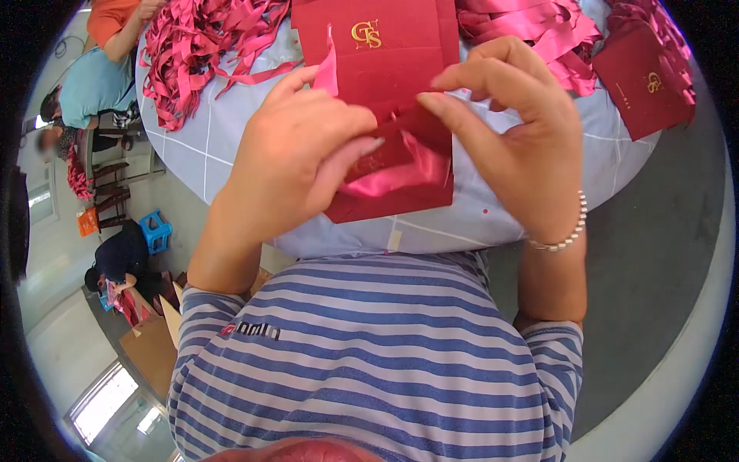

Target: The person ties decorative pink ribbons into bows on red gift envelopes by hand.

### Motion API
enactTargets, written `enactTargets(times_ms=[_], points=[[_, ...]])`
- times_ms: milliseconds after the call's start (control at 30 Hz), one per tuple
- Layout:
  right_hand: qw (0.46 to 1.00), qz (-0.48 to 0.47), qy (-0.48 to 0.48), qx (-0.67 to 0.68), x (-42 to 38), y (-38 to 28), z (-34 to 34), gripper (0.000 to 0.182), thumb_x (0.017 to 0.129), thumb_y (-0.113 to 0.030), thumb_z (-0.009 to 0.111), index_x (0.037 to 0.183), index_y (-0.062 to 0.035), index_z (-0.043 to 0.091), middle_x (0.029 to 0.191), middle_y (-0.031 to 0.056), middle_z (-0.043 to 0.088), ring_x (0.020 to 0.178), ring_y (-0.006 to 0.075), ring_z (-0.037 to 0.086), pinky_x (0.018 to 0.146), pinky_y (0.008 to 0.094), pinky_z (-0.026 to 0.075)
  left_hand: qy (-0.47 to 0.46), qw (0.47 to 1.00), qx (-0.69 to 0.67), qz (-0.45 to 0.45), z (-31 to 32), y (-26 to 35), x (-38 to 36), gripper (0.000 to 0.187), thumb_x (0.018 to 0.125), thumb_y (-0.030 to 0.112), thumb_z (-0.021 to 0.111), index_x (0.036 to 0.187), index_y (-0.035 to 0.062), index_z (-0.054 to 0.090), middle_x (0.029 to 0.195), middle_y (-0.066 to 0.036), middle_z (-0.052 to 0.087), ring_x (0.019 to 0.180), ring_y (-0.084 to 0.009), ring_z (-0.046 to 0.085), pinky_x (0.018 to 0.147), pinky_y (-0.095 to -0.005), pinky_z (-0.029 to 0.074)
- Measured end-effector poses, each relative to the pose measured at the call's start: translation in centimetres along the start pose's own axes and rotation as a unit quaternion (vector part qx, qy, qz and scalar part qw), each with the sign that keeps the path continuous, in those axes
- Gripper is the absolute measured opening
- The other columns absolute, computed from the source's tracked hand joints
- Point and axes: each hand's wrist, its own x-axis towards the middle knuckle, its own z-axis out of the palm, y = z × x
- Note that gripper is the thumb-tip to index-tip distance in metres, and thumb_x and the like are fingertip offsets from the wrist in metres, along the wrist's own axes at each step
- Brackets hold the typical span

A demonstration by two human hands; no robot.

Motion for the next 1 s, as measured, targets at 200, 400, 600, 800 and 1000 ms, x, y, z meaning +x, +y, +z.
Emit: enactTargets(times_ms=[200, 400, 600, 800, 1000], points=[[0.98, 0.046, -0.195, 0.01, 1.5, -1.0, -1.9, 0.012, 0.079, -0.003, 0.081, 0.081, 0.0002, 0.07, 0.073, 0.0009, 0.054, 0.06, 0.0086, 0.046, 0.054, 0.0255, 0.033, -0.018, 0.995, 0.04, 0.092, -0.2, 1.8, -0.4, 0.016, 0.076, 0.005, 0.076, 0.09, 0.0067, 0.069, 0.074, -0.002, 0.061, 0.07, -0.0205, 0.06, 0.102, -0.0499, 0.046], [0.968, 0.022, -0.249, -0.011, 3.6, -2.7, -2.0, 0.012, 0.075, -0.004, 0.082, 0.077, 0.0006, 0.071, 0.067, 0.0037, 0.055, 0.058, 0.0141, 0.049, 0.051, 0.0291, 0.036, -0.032, 0.993, 0.049, 0.1, -0.3, 1.9, -0.8, 0.019, 0.07, 0.006, 0.071, 0.089, 0.006, 0.069, 0.075, -0.002, 0.061, 0.069, -0.0198, 0.059, 0.101, -0.0503, 0.047], [0.923, 0.008, -0.382, -0.055, 4.5, -1.9, -1.3, 0.023, 0.081, -0.014, 0.073, 0.069, 0.0036, 0.066, 0.062, 0.0195, 0.057, 0.056, 0.034, 0.055, 0.055, 0.0398, 0.045, -0.014, 0.992, 0.074, 0.098, -0.2, 1.9, -1.3, 0.018, 0.069, 0.007, 0.07, 0.087, 0.005, 0.068, 0.075, -0.002, 0.061, 0.069, -0.0197, 0.058, 0.099, -0.049, 0.048], [0.896, 0.091, -0.434, 0.02, 5.1, -1.6, -0.3, 0.017, 0.084, -0.011, 0.069, 0.074, 0.0027, 0.07, 0.065, 0.0174, 0.063, 0.059, 0.0263, 0.062, 0.06, 0.0339, 0.05, -0.004, 0.991, 0.049, 0.125, 0.4, 1.4, -1.6, 0.02, 0.067, 0.008, 0.069, 0.087, 0.0048, 0.068, 0.076, -0.003, 0.061, 0.068, -0.0201, 0.058, 0.094, -0.0467, 0.05], [0.96, 0.118, -0.198, 0.157, 4.9, 1.8, 1.1, 0.021, 0.103, -0.019, 0.059, 0.098, 0.0006, 0.066, 0.088, -0.0002, 0.07, 0.064, 0.0106, 0.062, 0.056, 0.026, 0.046, -0.014, 0.994, -0.002, 0.111, 0.6, 0.3, -1.8, 0.022, 0.066, 0.008, 0.071, 0.088, 0.0047, 0.068, 0.075, -0.003, 0.061, 0.069, -0.0216, 0.059, 0.092, -0.0462, 0.051]])
